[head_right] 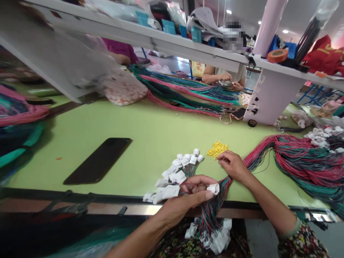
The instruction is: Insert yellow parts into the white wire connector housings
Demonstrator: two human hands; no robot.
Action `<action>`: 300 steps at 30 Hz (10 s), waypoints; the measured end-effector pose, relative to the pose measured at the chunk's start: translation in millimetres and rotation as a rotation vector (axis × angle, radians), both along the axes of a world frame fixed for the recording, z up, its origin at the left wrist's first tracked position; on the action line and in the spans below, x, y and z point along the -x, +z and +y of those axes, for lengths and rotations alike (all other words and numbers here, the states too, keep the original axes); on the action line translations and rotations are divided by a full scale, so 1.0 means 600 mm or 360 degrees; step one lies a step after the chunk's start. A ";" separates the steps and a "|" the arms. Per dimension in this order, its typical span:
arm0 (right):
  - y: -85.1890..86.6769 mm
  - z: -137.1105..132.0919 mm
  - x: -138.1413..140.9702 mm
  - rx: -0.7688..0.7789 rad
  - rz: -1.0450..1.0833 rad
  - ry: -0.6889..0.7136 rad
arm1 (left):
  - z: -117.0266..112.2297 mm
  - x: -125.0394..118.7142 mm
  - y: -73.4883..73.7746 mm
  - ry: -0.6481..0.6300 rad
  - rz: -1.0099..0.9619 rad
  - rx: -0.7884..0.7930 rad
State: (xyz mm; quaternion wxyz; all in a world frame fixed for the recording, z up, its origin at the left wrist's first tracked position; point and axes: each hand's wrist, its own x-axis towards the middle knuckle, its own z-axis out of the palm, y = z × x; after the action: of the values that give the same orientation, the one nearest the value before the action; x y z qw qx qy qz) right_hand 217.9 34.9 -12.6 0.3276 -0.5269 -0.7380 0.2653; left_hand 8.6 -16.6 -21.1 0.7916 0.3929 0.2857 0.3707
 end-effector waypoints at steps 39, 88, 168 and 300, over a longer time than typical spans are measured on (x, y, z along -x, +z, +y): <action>0.013 -0.085 0.043 0.0008 0.0753 -0.0060 | 0.004 -0.006 0.019 0.0377 0.0026 0.0168; 0.037 -0.125 0.074 0.0556 0.1419 -0.0214 | -0.009 -0.004 0.016 0.0560 0.0025 -0.0454; -0.019 0.022 -0.055 0.0098 0.0040 -0.0254 | 0.004 -0.018 0.044 0.0123 0.0079 0.0026; 0.036 -0.056 0.028 0.0442 0.1005 0.0198 | 0.009 -0.018 0.007 0.0663 0.0285 -0.0583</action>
State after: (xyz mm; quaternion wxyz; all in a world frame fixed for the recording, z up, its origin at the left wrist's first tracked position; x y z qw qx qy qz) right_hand 201.1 1.4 9.0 0.4480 -0.4123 -0.5878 0.5327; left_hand 19.1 -11.5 -17.2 0.5859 0.4934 0.3571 0.5346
